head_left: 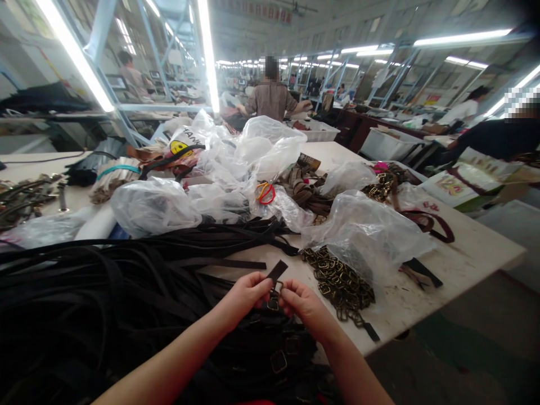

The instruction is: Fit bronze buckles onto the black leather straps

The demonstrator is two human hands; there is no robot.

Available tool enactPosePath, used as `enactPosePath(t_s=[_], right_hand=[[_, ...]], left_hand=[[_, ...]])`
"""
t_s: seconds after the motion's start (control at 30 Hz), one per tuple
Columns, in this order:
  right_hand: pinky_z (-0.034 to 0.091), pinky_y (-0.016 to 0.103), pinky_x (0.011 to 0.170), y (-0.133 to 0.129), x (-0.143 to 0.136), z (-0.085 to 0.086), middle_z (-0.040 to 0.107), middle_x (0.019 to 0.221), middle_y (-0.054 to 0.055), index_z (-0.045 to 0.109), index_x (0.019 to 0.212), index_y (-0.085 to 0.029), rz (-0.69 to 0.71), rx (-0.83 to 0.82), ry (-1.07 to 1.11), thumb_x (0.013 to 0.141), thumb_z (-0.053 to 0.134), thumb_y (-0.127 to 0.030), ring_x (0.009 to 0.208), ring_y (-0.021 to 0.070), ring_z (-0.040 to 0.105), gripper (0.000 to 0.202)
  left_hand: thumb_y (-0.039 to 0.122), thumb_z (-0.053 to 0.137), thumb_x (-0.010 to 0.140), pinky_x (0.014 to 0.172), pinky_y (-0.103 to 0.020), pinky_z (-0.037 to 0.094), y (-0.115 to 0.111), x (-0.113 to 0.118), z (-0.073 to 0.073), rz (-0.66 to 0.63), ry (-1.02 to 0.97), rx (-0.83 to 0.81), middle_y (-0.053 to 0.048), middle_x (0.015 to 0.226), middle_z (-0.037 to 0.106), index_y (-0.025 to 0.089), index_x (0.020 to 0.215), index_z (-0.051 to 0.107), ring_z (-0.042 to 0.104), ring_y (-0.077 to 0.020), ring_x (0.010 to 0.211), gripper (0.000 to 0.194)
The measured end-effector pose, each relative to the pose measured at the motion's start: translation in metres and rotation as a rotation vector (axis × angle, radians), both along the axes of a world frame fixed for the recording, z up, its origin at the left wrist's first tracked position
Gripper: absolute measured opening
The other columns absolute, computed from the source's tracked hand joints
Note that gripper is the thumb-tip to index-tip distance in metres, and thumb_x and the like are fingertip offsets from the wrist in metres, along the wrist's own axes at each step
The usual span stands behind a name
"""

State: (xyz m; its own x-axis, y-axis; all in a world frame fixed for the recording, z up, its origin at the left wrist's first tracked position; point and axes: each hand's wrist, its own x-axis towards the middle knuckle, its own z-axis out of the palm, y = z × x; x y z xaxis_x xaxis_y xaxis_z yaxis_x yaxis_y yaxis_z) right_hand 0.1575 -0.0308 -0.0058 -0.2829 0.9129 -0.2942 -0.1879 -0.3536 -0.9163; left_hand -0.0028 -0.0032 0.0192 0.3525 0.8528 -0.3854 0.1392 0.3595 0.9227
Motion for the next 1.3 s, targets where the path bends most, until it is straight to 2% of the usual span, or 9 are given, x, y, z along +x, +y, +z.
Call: enactPosePath(t_s=[0.27,0.43,0.53,0.6,0.7,0.77,0.9,1.13,1.3], right_hand=[[0.034,0.019,0.049,0.0,-0.004,0.001,0.057,0.062,-0.002,0.053,0.078,-0.016,-0.054,-0.03,0.053,0.069,0.063,-0.036,0.049,0.0062,0.045,0.024],[0.035,0.019,0.048,-0.001,-0.005,0.003,0.058,0.066,-0.001,0.056,0.081,-0.016,-0.153,-0.156,0.262,0.07,0.06,-0.042,0.051,0.0071,0.049,0.028],[0.037,0.019,0.05,0.0,-0.005,0.0,0.057,0.065,-0.002,0.057,0.082,-0.016,-0.193,-0.197,0.293,0.066,0.066,-0.035,0.054,0.0076,0.051,0.026],[0.037,0.019,0.05,0.0,-0.004,-0.003,0.058,0.066,-0.002,0.057,0.084,-0.017,-0.188,-0.178,0.255,0.063,0.068,-0.032,0.052,0.007,0.05,0.028],[0.035,0.018,0.046,-0.001,-0.002,-0.004,0.058,0.064,-0.003,0.057,0.086,-0.016,-0.223,-0.09,0.119,0.065,0.066,-0.035,0.048,0.0062,0.048,0.03],[0.035,0.018,0.046,-0.002,-0.001,-0.002,0.058,0.064,-0.002,0.056,0.087,-0.016,-0.266,-0.03,0.038,0.067,0.064,-0.037,0.048,0.0061,0.048,0.03],[0.036,0.018,0.046,-0.003,-0.002,0.004,0.058,0.067,-0.002,0.055,0.086,-0.017,-0.337,0.026,0.006,0.069,0.062,-0.04,0.048,0.0057,0.047,0.03],[0.037,0.019,0.044,-0.001,-0.001,0.004,0.054,0.062,-0.004,0.057,0.08,-0.018,-0.381,0.01,0.066,0.065,0.066,-0.04,0.046,0.0057,0.046,0.029],[0.031,0.016,0.039,-0.003,0.001,0.004,0.05,0.059,-0.005,0.056,0.077,-0.017,-0.254,-0.153,0.27,0.061,0.071,-0.035,0.042,0.0033,0.041,0.027]], left_hand=[[0.033,0.053,0.072,0.048,-0.018,0.034,0.002,-0.003,-0.012,-0.03,0.1,0.173,0.005,0.062,0.053,0.014,0.08,0.054,0.044,-0.0066,0.051,0.021],[0.03,0.048,0.078,0.065,-0.022,0.041,-0.004,-0.004,-0.006,-0.113,0.272,0.493,0.001,0.076,0.062,0.018,0.084,0.06,0.055,-0.0126,0.07,0.017],[0.021,0.046,0.079,0.073,-0.025,0.04,-0.01,-0.004,-0.004,-0.234,0.415,0.716,-0.001,0.086,0.063,0.022,0.091,0.062,0.056,-0.0153,0.08,0.019],[0.019,0.046,0.078,0.075,-0.026,0.039,-0.013,-0.004,-0.002,-0.278,0.434,0.771,-0.002,0.091,0.063,0.023,0.094,0.061,0.056,-0.016,0.084,0.022],[0.024,0.047,0.079,0.073,-0.023,0.04,-0.014,-0.005,0.0,-0.245,0.341,0.663,-0.001,0.089,0.063,0.021,0.094,0.06,0.056,-0.0143,0.08,0.02],[0.031,0.044,0.08,0.064,-0.021,0.041,-0.01,-0.007,0.001,-0.167,0.311,0.525,0.001,0.075,0.061,0.019,0.088,0.059,0.055,-0.0125,0.069,0.021],[0.04,0.042,0.078,0.047,-0.019,0.032,0.0,-0.012,-0.004,-0.042,0.385,0.344,0.006,0.052,0.045,0.016,0.071,0.055,0.041,-0.009,0.05,0.029],[0.042,0.047,0.073,0.041,-0.017,0.021,-0.001,-0.013,-0.016,-0.182,0.221,0.068,0.008,0.049,0.037,0.015,0.069,0.052,0.03,-0.0059,0.043,0.027],[0.041,0.048,0.073,0.042,-0.018,0.02,-0.002,-0.021,-0.005,-0.324,0.169,0.054,0.007,0.052,0.036,0.015,0.07,0.053,0.03,-0.0062,0.047,0.027]])
